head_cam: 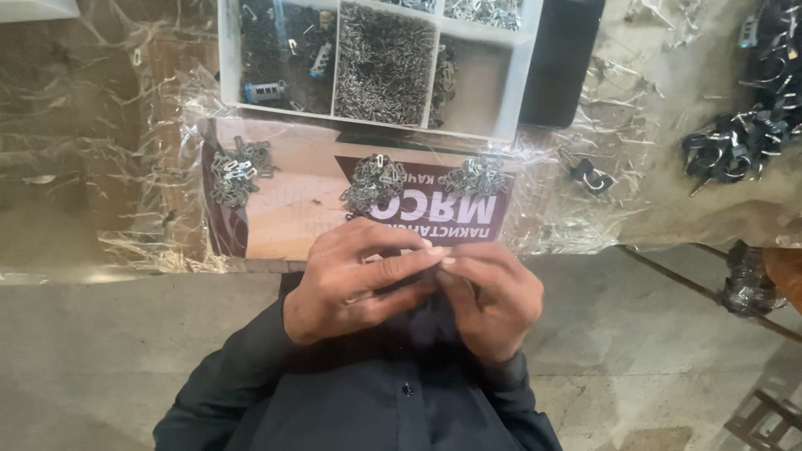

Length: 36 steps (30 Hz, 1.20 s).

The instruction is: The person sits at a workbench assembling small metal clamp-like components by hand, fitting parts together between the fingers. The person places finished pieces into a compartmented plastic organizer box and reaches into piles of parts on the table to gather more components.

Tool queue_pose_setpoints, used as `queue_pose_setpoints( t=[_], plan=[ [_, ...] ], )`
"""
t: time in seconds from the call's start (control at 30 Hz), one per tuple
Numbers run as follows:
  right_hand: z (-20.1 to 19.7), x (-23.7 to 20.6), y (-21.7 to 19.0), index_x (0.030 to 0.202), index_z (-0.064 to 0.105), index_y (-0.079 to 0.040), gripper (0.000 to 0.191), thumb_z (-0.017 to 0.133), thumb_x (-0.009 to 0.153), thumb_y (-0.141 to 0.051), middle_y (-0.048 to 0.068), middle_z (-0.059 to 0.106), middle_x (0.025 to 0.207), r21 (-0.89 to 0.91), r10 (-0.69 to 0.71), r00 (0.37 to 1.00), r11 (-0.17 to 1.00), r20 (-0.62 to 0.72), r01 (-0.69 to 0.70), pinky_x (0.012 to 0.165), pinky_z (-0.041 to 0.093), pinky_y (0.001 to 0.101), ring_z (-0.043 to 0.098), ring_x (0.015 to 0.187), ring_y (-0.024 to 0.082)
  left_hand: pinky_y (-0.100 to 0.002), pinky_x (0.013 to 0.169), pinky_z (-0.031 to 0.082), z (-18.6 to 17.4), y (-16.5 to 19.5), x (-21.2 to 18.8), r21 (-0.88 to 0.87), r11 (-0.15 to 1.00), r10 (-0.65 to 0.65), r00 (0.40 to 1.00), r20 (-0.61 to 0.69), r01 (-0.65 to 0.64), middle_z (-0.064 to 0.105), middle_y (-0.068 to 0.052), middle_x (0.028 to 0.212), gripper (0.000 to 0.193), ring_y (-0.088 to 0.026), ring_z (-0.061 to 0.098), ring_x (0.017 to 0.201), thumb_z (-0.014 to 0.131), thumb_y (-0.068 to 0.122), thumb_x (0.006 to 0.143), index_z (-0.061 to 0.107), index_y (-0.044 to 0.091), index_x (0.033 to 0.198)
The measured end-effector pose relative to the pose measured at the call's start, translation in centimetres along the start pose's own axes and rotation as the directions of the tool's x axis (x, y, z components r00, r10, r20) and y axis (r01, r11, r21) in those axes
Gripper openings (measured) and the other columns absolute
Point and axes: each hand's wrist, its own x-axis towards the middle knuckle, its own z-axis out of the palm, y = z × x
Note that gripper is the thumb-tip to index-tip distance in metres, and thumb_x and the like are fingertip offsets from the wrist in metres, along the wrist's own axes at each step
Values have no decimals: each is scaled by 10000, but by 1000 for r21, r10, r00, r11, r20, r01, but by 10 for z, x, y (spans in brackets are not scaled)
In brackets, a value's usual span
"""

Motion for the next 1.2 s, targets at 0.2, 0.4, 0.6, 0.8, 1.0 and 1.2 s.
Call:
queue_pose_setpoints(
  t=[0.2,0.4,0.6,0.8,1.0,1.2],
  plan=[
    [-9,4,12,1078,693,5,255,784,840,20,99,707,1080,676,355,872,553,337,-487,802,578,278,704,923,158,-345,819,587,2,-1,2,-66,997,49,999,23,-47,709,-48,1173,459,-218,721,948,903,114,810,730,121,1235],
    [17,8,16,1298,681,-74,462,863,886,-179,98,653,1140,-514,-61,996,858,-61,21,884,529,395,639,1018,279,-344,816,594,-8,1,3,-22,999,-25,1000,-15,25,715,-57,1137,413,-224,722,953,916,127,791,754,102,1170],
    [13,1,23,1311,699,-77,611,860,735,-206,96,574,1162,-585,-46,998,809,48,65,802,507,422,564,964,284,-333,808,599,-3,2,9,-18,1000,-22,1000,-15,22,723,-66,1116,392,-216,728,954,914,116,778,759,88,1137],
    [1,-14,53,1257,677,-118,485,882,821,-165,15,629,1207,-460,-451,872,744,190,485,874,519,399,601,1067,210,-334,790,594,2,1,12,-17,1000,-23,1000,8,23,721,-59,1096,401,-213,722,930,917,122,767,761,85,1134],
    [5,-18,57,1342,638,-7,618,888,853,-291,115,583,1177,-503,-320,942,801,101,326,898,497,412,596,1056,278,-344,806,595,1,0,8,-43,999,-7,1000,26,8,717,-61,1119,406,-229,724,949,909,127,793,748,99,1165],
    [12,-18,47,1325,687,-32,639,853,760,-280,126,584,1142,-582,-188,972,779,140,234,841,497,441,584,946,305,-346,812,597,2,3,8,-24,1000,-8,1000,21,8,718,-55,1126,415,-228,725,956,911,132,795,746,99,1175]
  ],
)
